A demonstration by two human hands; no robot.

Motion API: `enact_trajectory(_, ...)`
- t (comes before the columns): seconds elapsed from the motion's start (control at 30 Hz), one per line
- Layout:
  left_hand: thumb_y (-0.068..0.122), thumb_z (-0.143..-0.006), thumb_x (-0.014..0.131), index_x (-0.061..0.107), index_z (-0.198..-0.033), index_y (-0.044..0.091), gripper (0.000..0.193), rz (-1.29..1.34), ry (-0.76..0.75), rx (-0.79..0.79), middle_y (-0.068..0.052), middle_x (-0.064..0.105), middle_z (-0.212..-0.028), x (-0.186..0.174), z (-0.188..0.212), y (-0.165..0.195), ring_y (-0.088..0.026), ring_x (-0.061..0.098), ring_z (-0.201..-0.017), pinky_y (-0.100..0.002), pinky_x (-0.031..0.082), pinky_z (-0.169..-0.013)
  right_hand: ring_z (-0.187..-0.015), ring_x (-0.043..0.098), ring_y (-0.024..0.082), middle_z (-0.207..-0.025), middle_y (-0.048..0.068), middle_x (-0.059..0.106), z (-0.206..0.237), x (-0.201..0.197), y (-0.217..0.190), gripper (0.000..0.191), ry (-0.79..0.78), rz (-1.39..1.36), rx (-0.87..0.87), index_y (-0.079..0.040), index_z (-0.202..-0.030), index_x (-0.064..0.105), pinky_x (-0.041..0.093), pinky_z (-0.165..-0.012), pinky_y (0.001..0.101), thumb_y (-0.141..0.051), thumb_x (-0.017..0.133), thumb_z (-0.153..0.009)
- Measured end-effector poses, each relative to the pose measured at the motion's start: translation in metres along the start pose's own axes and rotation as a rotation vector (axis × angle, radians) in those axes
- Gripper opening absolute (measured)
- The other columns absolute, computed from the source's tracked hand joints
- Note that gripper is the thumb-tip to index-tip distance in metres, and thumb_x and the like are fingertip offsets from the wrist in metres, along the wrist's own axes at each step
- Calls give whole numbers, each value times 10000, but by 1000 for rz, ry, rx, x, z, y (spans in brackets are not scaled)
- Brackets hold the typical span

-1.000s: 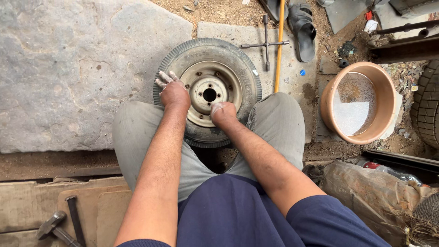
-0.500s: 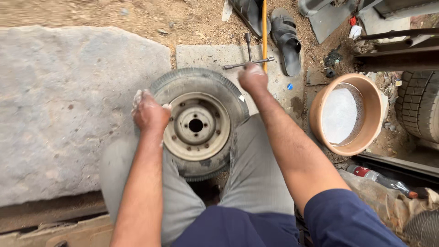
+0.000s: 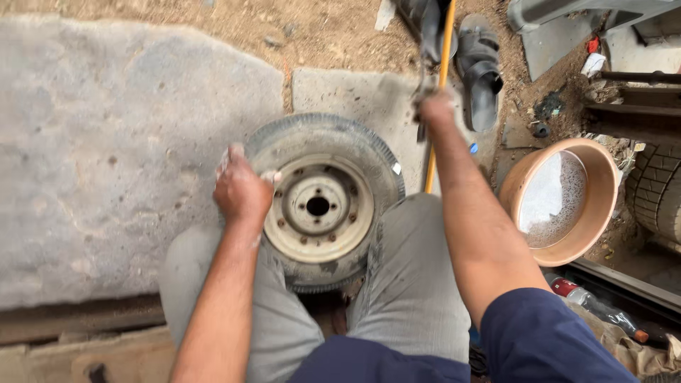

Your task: The person disassembles a small tire and rim by hand and using a metal rod, removing nuts and bolts from the center and prying at the hub.

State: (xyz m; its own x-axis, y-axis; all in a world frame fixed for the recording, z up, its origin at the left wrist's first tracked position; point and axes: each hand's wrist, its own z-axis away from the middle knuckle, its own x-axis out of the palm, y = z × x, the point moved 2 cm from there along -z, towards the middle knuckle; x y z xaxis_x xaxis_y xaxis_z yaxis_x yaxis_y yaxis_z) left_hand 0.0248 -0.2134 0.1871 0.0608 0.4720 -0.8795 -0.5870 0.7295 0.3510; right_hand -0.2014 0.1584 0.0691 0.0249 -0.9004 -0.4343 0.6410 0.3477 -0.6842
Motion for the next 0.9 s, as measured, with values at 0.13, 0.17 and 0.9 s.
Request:
enact_trajectory(0.13, 330, -744, 921, 568, -1295, 75, 702, 47, -53, -70, -183, 692, -1195, 3, 39, -23, -416, 633, -1149, -533, 520, -912, -856, 641, 245, -1005, 94, 659, 120, -28, -28, 504, -529, -850, -251, -70, -1361, 597, 546, -865, 480, -270, 698, -910)
enact_trajectory(0.17, 328, -742, 918, 575, -1298, 67, 703, 66, -26, -55, -181, 690, -1218, 3, 50, -30, -404, 637, -1162, -517, 521, -935, -990, 679, 283, -1078, 119, 678, 160, -35, -34, 628, -673, -993, -259, -57, -1423, 570, 564, -1019, 545, -365, 665, -884)
enact_trajectory(0.9, 78, -854, 763, 692, -1133, 73, 288, 661, 370, 94, -144, 724, -1135, -64, 245, -98, -273, 689, -1042, -437, 556, -871, -964, 751, 230, -1216, 114, 721, 391, 5, 85, 379, -681, -175, -390, -5, -1368, 555, 611, -742, 378, -97, 584, -1001)
